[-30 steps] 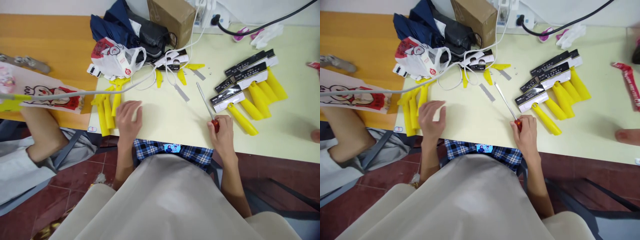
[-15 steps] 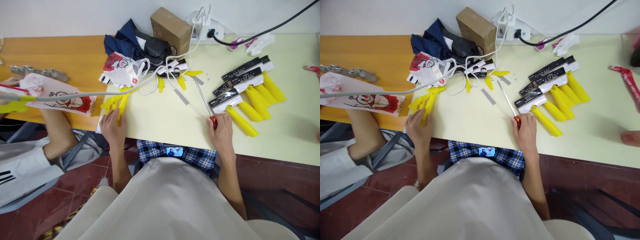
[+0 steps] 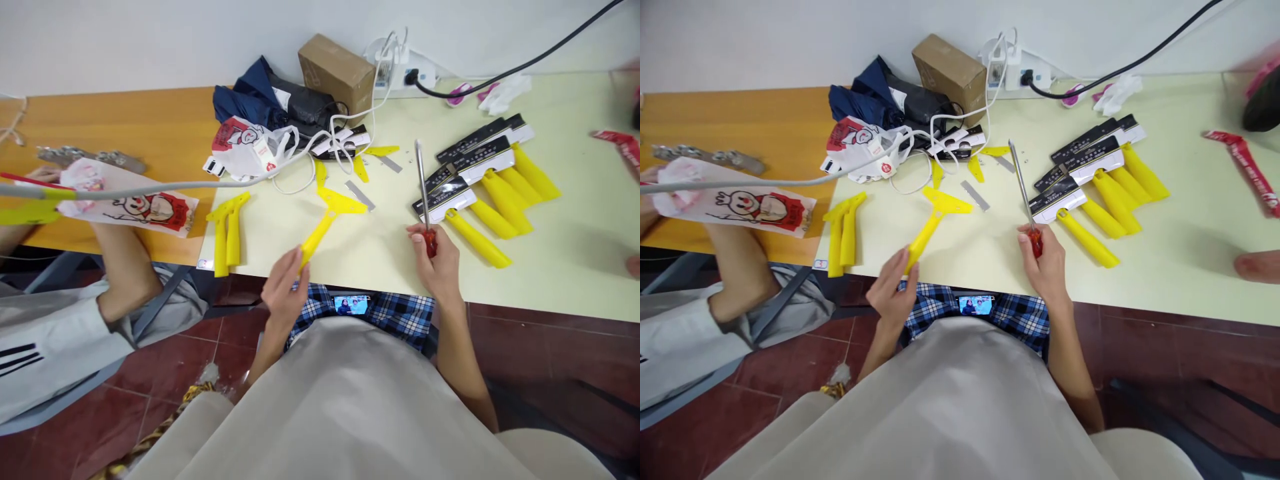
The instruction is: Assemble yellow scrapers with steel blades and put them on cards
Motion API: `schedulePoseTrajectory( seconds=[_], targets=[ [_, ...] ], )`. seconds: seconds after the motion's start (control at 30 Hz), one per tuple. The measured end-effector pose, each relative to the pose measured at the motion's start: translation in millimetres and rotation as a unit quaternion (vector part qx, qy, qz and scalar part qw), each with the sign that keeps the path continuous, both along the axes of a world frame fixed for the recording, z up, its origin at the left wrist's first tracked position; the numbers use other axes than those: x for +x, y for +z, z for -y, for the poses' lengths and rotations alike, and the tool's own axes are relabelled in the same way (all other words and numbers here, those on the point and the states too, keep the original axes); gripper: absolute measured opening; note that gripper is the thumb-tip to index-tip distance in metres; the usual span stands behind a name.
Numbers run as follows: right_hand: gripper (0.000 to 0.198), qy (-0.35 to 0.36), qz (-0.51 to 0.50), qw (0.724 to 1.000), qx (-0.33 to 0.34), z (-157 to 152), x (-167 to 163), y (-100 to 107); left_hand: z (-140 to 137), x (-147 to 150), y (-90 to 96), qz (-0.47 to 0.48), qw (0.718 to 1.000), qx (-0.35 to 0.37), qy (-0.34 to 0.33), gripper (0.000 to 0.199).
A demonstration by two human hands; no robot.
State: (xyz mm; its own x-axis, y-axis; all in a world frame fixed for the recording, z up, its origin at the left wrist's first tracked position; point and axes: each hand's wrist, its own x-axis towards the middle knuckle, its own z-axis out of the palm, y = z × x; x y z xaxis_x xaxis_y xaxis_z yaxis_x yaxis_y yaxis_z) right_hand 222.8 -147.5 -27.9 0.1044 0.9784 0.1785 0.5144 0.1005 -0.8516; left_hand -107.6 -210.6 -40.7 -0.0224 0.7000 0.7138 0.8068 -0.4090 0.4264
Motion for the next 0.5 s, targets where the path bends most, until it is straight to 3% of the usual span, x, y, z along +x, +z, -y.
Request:
schedulePoseTrajectory(
  seconds=[0.13, 0.23, 0.33, 0.5],
  targets=[
    [0.059, 0.025, -0.184, 0.983, 0.0, -14.1, -31.5, 7.6, -7.9, 55.9, -9.9, 0.052, 0.99, -0.036, -0.127, 0.074],
    [0.073, -0.018, -0.278, 0.96, 0.027, -41.6, -43.7, 17.5, -24.5, 79.5, -12.7, 0.067, 0.977, -0.08, -0.186, 0.073],
    [0.08, -0.023, -0.328, 0.944, 0.026, -75.3, -43.2, 29.5, -47.5, 85.9, -9.3, 0.054, 0.974, -0.092, -0.202, 0.064],
    [0.081, 0.087, -0.36, 0.927, -0.059, -123.2, -41.2, 33.7, -97.7, 79.7, 5.0, 0.009, 0.965, -0.095, -0.246, 0.053]
  ],
)
